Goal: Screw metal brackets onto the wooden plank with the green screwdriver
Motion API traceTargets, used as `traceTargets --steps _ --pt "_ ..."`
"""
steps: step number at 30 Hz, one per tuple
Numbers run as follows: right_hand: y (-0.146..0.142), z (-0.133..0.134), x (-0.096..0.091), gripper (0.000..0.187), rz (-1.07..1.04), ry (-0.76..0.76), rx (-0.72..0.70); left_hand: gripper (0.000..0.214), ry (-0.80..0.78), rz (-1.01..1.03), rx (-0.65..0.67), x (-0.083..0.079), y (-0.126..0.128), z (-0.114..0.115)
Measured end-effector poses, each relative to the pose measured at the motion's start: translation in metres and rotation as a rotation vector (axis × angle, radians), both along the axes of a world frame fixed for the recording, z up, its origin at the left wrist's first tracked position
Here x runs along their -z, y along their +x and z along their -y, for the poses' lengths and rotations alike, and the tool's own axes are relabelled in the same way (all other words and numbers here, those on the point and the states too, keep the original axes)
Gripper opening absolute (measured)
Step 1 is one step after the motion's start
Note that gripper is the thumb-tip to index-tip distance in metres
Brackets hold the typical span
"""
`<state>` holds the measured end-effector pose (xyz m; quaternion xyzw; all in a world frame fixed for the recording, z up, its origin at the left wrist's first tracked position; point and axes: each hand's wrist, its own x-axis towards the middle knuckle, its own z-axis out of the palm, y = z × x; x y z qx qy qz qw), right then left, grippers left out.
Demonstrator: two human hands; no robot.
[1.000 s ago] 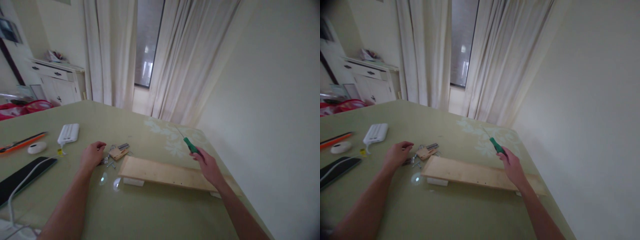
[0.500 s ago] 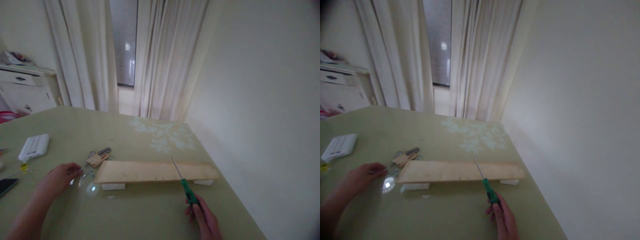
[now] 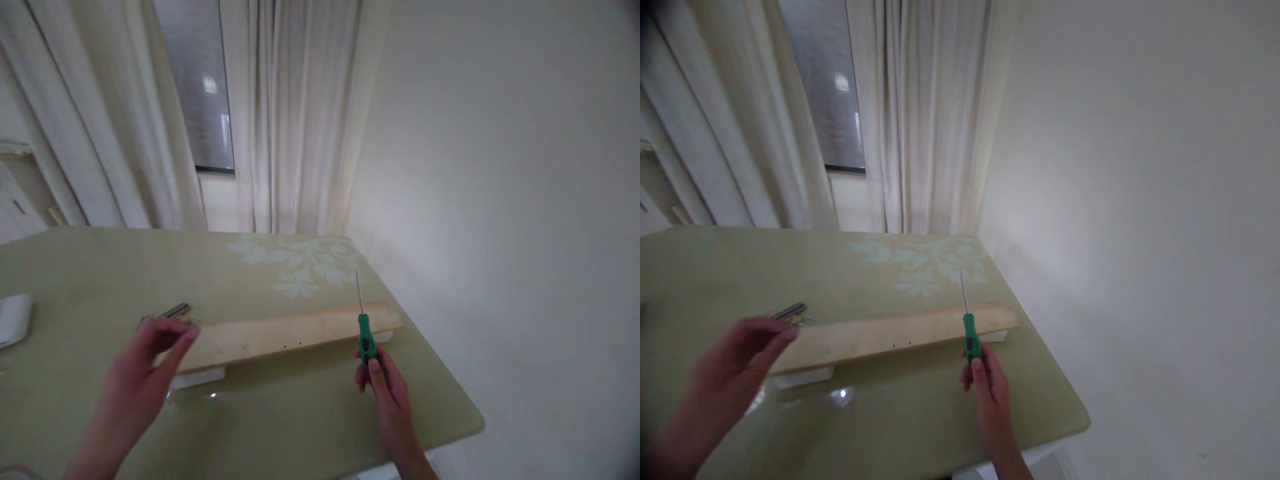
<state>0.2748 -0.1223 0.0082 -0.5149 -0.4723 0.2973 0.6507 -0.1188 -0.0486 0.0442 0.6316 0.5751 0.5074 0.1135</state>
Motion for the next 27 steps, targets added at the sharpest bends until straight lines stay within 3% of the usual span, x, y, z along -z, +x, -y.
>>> traceTargets --steps 3,5,9,12,15,19,22,27 --pt "0.000 -0.026 -0.040 0.035 0.060 0.175 0.023 0.031 -0.139 -0.009 0.252 -0.019 0.080 -0.003" --pt "0.000 -0.047 -0.076 0.029 0.085 0.305 0.012 0.020 -0.210 -0.076 0.370 -0.021 0.114 -0.006" --pt "-0.005 -0.086 -0.146 0.026 0.150 0.459 -0.032 0.019 -0.317 -0.190 0.500 -0.007 0.139 -0.014" --pt "-0.017 -0.104 -0.179 0.027 0.219 0.532 -0.058 0.012 -0.307 -0.324 0.518 -0.001 0.143 -0.018" --pt "-0.033 -0.113 -0.194 0.026 0.199 0.600 -0.089 0.011 -0.250 -0.444 0.520 -0.005 0.146 -0.023" --pt "-0.047 -0.117 -0.195 0.026 0.118 0.645 -0.092 0.025 -0.340 -0.379 0.612 -0.015 0.146 -0.032" --pt "-0.045 -0.115 -0.193 0.026 0.126 0.624 -0.098 0.033 -0.403 -0.294 0.697 -0.022 0.143 -0.039" --pt "-0.032 -0.104 -0.199 0.026 0.210 0.624 -0.018 0.021 -0.561 -0.199 0.710 -0.025 0.138 -0.038"
